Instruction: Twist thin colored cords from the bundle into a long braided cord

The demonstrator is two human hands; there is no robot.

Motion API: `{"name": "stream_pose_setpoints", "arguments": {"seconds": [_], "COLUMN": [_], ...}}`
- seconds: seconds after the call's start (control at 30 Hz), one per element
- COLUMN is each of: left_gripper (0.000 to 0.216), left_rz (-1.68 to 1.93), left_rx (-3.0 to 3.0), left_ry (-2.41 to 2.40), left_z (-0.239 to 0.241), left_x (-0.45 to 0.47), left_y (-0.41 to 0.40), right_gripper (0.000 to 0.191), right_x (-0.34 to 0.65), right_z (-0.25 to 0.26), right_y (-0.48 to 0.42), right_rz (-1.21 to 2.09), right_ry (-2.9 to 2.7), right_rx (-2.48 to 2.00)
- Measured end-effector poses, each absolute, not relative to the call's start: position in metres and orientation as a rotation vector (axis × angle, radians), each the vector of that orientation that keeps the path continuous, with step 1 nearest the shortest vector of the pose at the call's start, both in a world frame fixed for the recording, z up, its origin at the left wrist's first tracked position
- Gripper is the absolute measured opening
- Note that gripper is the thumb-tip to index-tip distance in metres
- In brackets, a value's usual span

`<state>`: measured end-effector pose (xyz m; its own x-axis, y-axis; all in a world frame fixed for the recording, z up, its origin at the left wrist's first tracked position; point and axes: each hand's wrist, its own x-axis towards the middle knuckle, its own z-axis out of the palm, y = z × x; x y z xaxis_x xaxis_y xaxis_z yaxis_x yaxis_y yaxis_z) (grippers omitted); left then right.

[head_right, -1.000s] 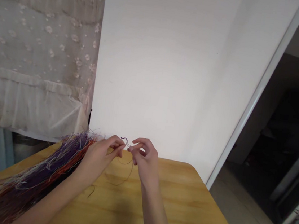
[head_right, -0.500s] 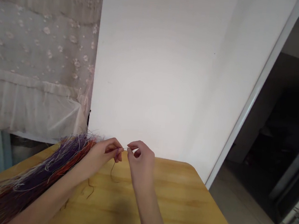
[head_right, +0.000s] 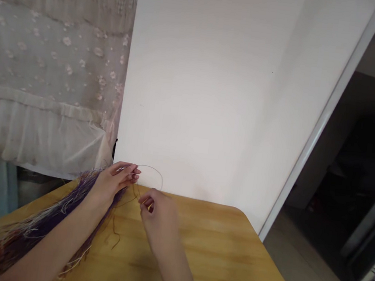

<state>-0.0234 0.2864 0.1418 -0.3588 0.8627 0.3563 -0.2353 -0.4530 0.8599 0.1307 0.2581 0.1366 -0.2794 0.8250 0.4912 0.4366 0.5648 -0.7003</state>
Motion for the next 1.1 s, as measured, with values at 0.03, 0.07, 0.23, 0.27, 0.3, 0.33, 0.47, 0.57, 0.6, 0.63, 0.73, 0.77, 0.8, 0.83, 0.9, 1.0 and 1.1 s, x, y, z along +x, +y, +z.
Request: {"name": "stream_pose_setpoints", "arguments": {"seconds": [0.03,0.07,0.23,0.27,0.3,0.33,0.47,0.57,0.6,0.63,0.73,0.77,0.8,0.83,0.9,1.0,1.1], "left_gripper": [0.038,0.039,0.034,0.033,0.031,0.029,0.023,0.022,0.023,0.024,0.028,0.029,0.030,0.031,0.030,0.029,0.029], "left_rz": [1.901,1.904,1.823,1.798,1.769,1.732,1.530,1.394,1.357,1.327,1.259,1.242,1.227,1.216,1.209,1.221,1.251], "left_rx": [1.077,1.072,1.189,1.223,1.260,1.299,1.464,1.538,1.549,1.553,1.536,1.529,1.525,1.525,1.531,1.533,1.525], "left_ry": [0.944,0.946,0.939,0.930,0.919,0.905,0.834,0.802,0.797,0.793,0.801,0.808,0.816,0.824,0.838,0.844,0.847], "left_z": [0.141,0.141,0.140,0.141,0.141,0.142,0.145,0.145,0.144,0.143,0.139,0.138,0.138,0.138,0.140,0.143,0.143], "left_x": [-0.028,-0.032,-0.042,-0.042,-0.041,-0.039,-0.027,-0.019,-0.017,-0.016,-0.013,-0.012,-0.011,-0.010,-0.007,-0.007,-0.009], "left_y": [0.289,0.291,0.295,0.295,0.294,0.293,0.286,0.283,0.283,0.284,0.287,0.288,0.288,0.288,0.285,0.282,0.283], "right_gripper": [0.020,0.022,0.020,0.016,0.013,0.011,0.014,0.012,0.011,0.011,0.013,0.013,0.014,0.014,0.013,0.013,0.013], "right_x": [0.134,0.138,0.158,0.160,0.161,0.160,0.152,0.146,0.144,0.143,0.141,0.141,0.141,0.141,0.141,0.141,0.143], "right_z": [0.135,0.133,0.133,0.135,0.138,0.140,0.148,0.147,0.146,0.145,0.143,0.143,0.142,0.143,0.143,0.143,0.144], "right_y": [0.261,0.263,0.271,0.271,0.271,0.271,0.266,0.265,0.265,0.265,0.266,0.267,0.267,0.268,0.268,0.269,0.269], "right_rz": [0.563,0.571,0.502,0.473,0.447,0.431,0.518,0.659,0.689,0.708,0.713,0.706,0.698,0.691,0.683,0.690,0.722], "right_ry": [-1.938,-1.964,-1.934,-1.887,-1.833,-1.781,-1.682,-1.681,-1.669,-1.650,-1.573,-1.550,-1.530,-1.514,-1.488,-1.456,-1.442], "right_rx": [-1.034,-1.047,-1.104,-1.113,-1.119,-1.121,-1.075,-1.013,-0.998,-0.989,-0.985,-0.987,-0.989,-0.989,-0.986,-0.980,-0.977]}}
